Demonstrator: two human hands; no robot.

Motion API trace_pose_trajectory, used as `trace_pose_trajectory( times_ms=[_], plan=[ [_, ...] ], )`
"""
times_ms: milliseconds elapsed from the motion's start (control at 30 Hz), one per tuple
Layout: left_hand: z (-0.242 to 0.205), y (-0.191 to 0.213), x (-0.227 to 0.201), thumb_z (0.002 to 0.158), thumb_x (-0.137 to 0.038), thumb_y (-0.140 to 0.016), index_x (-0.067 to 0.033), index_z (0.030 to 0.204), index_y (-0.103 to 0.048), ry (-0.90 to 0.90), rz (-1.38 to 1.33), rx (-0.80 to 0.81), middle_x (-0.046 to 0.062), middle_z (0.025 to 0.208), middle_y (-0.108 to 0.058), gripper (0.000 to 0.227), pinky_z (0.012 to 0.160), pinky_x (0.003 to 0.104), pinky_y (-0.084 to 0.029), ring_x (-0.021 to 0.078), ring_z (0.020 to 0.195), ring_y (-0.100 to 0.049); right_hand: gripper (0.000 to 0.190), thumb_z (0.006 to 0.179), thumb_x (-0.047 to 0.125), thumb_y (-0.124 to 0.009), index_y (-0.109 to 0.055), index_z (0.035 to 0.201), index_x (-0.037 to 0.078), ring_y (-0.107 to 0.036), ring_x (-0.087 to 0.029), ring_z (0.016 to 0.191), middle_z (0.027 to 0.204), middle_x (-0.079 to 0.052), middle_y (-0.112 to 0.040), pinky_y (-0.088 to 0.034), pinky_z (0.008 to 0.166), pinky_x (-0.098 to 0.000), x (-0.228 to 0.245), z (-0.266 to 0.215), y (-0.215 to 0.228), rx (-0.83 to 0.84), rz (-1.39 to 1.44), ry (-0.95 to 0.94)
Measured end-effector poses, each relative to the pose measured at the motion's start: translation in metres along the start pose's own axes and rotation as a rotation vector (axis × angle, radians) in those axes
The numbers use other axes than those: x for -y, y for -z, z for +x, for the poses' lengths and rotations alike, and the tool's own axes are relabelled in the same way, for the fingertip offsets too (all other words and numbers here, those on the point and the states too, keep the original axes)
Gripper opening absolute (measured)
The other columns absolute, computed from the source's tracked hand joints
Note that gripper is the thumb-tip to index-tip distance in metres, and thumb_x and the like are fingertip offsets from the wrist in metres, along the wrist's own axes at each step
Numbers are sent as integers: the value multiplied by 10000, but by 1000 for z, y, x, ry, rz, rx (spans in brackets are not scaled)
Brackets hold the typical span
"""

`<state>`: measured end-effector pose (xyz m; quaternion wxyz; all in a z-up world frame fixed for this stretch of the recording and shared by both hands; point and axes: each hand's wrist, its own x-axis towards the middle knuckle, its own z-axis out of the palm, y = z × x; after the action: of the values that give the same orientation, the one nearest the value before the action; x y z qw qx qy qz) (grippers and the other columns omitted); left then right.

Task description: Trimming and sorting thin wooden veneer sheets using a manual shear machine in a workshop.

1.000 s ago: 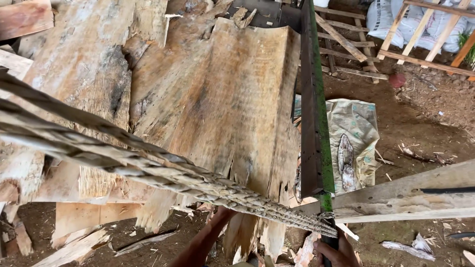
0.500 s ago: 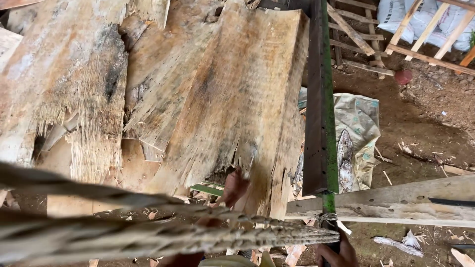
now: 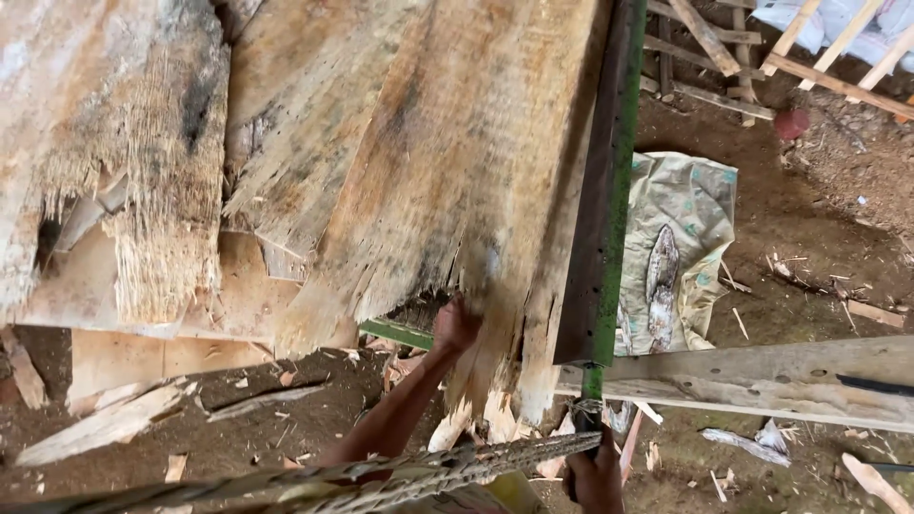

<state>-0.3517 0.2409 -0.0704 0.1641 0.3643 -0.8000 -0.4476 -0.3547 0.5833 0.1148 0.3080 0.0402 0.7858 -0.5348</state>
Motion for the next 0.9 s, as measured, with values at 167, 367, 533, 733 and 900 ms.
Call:
trace_pose_trajectory(
  times_ms=[167,367,533,733,900],
  plan=[
    [26,-65,60,702,-333,-824,-252,621,-489,-619,709,-304,66,580,-515,354,516,470,-474,271,563,-493,592,798,31,-628,-472,1368,68,-547,-239,387,587,-131,-570,-430,344,-395,74,-40,16,57,-129,-16],
    [17,-5,2,813,-281,-852,-14,938,-552,39,-30,-85,142,708,-524,421,534,405,-469,244,643,-481,531,865,152,-647,-473,1362,83,-537,-203,410,575,-129,-579,-423,362,-375,96,-57,17,26,-162,-49],
    [16,10,-9,751,-250,-882,-4,1071,-617,92,-137,-26,134,743,-675,483,524,388,-518,177,622,-562,547,874,150,-716,-487,1369,102,-495,-222,403,590,-115,-530,-386,370,-382,18,-12,-9,-51,-175,-73],
    [20,2,-2,853,-202,-785,-26,1037,-572,134,-44,82,110,725,-637,332,494,356,-528,185,588,-537,514,845,120,-702,-505,1320,100,-498,-196,397,606,-85,-535,-390,351,-370,69,-45,6,-50,-113,-49],
    [16,-11,18,873,-230,-744,-208,608,-535,-560,744,-85,22,595,-482,338,675,425,-529,215,588,-479,497,853,130,-691,-496,1310,117,-497,-183,408,622,-90,-570,-391,361,-373,30,-56,19,-76,-136,-100]
  ],
)
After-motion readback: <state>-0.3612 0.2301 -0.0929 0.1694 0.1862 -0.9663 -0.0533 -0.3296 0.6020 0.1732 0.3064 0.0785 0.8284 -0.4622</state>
